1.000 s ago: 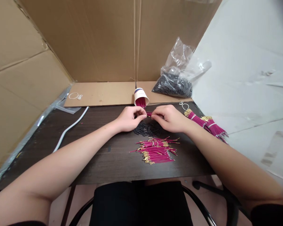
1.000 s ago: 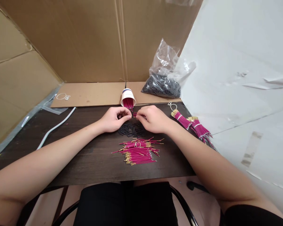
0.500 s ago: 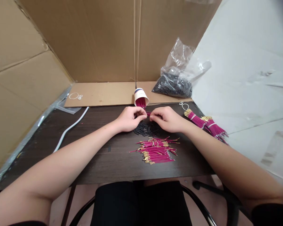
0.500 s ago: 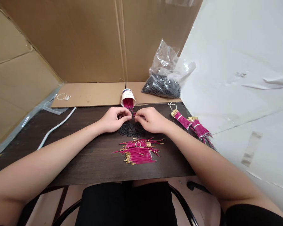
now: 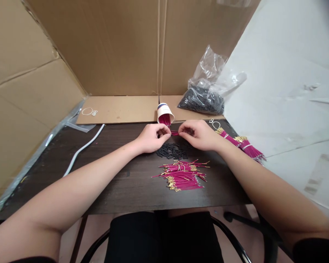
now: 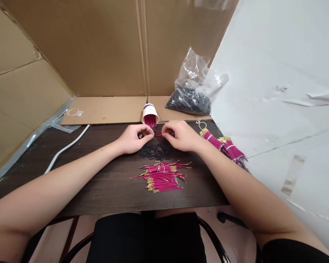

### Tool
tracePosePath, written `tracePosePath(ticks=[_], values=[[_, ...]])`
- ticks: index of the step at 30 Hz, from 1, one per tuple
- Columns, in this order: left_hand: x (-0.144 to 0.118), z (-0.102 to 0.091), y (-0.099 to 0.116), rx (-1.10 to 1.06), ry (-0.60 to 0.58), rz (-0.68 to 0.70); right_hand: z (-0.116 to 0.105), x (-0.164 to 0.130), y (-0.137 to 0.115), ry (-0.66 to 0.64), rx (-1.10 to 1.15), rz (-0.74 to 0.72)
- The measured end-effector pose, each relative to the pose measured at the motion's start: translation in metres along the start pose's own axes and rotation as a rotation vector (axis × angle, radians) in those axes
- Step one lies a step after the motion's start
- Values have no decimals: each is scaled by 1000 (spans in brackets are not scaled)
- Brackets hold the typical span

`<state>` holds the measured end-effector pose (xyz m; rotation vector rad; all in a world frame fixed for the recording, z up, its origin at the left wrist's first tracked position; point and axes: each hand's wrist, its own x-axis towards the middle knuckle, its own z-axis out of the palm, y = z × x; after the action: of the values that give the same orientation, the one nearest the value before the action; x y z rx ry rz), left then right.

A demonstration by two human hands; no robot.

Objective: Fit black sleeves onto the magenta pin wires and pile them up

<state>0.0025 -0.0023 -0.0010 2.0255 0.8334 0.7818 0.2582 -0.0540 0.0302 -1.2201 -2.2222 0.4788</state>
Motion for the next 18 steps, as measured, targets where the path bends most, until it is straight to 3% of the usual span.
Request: tracePosePath(ticks=[7, 18], values=[[4, -4, -4, -31, 161, -31, 10, 3, 9, 112, -43, -39], [4, -3, -2, 59, 116, -39, 18, 4, 16, 111, -88, -25]])
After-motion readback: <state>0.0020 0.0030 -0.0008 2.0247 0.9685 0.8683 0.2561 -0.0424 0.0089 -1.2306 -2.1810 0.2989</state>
